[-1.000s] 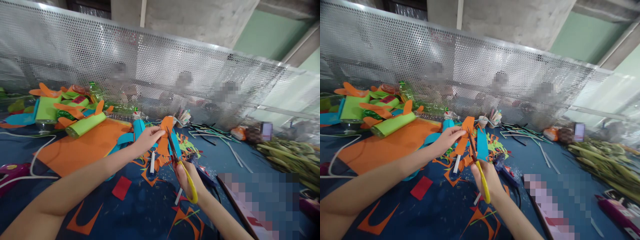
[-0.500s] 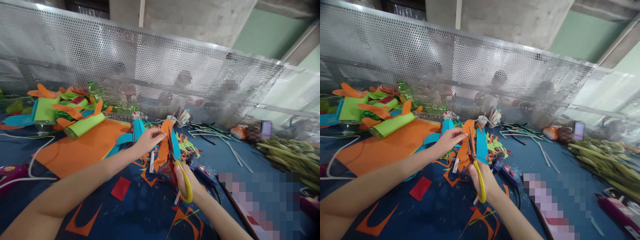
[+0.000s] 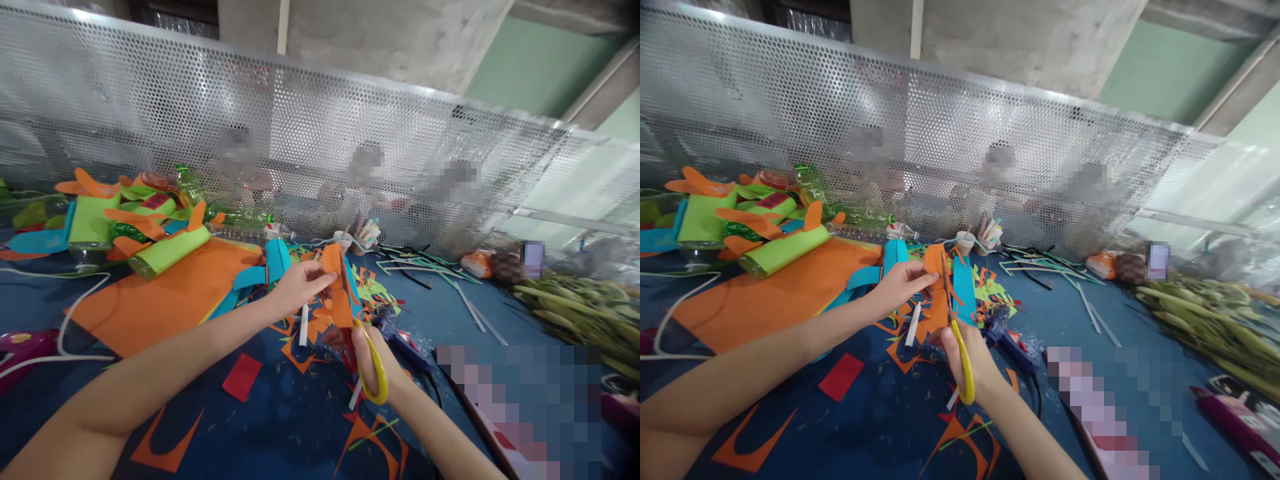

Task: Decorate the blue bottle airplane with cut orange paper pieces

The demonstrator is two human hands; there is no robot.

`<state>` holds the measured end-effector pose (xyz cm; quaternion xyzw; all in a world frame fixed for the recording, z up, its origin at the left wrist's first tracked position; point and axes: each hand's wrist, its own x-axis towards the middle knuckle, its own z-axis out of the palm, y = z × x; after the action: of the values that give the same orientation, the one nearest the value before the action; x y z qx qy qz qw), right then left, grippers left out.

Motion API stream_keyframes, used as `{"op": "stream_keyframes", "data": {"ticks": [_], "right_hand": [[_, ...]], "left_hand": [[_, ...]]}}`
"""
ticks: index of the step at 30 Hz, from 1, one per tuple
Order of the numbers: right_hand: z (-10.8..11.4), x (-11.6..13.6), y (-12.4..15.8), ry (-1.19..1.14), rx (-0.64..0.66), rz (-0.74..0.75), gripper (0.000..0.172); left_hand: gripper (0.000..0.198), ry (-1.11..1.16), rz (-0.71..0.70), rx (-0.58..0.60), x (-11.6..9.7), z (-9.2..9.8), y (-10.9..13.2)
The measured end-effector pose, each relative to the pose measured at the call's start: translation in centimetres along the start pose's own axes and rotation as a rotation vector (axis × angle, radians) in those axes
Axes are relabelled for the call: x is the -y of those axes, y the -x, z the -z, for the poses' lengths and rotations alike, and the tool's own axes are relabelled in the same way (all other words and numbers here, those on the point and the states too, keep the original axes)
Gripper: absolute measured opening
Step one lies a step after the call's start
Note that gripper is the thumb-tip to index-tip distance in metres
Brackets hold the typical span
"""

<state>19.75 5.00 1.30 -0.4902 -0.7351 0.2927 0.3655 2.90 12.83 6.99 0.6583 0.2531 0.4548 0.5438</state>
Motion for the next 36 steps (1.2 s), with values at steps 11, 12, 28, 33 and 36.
{"op": "stream_keyframes", "data": {"ticks": [11,12,28,33,36], "right_hand": [[-0.16,0.56,-0.23,0.021,-0.027,-0.079,0.066],[-0.18,0.54,-0.17,0.019,-0.028,-0.087,0.065],[-0.34,0.63,0.15,0.001,-0.082,-0.122,0.057],[-0.37,0.81,0.16,-0.006,-0.085,-0.137,0.054],[-0.38,0.66,0.17,-0.008,-0.084,-0.143,0.055]], "left_hand": [[0.019,-0.031,0.0,0.029,0.42,0.16,0.03],[0.019,-0.037,0.003,0.029,0.4,0.15,0.03],[0.018,-0.024,0.022,0.029,0.5,0.12,-0.08],[0.02,-0.023,0.018,0.038,0.53,0.24,-0.06],[0.019,-0.027,0.013,0.041,0.56,0.27,-0.05]]}}
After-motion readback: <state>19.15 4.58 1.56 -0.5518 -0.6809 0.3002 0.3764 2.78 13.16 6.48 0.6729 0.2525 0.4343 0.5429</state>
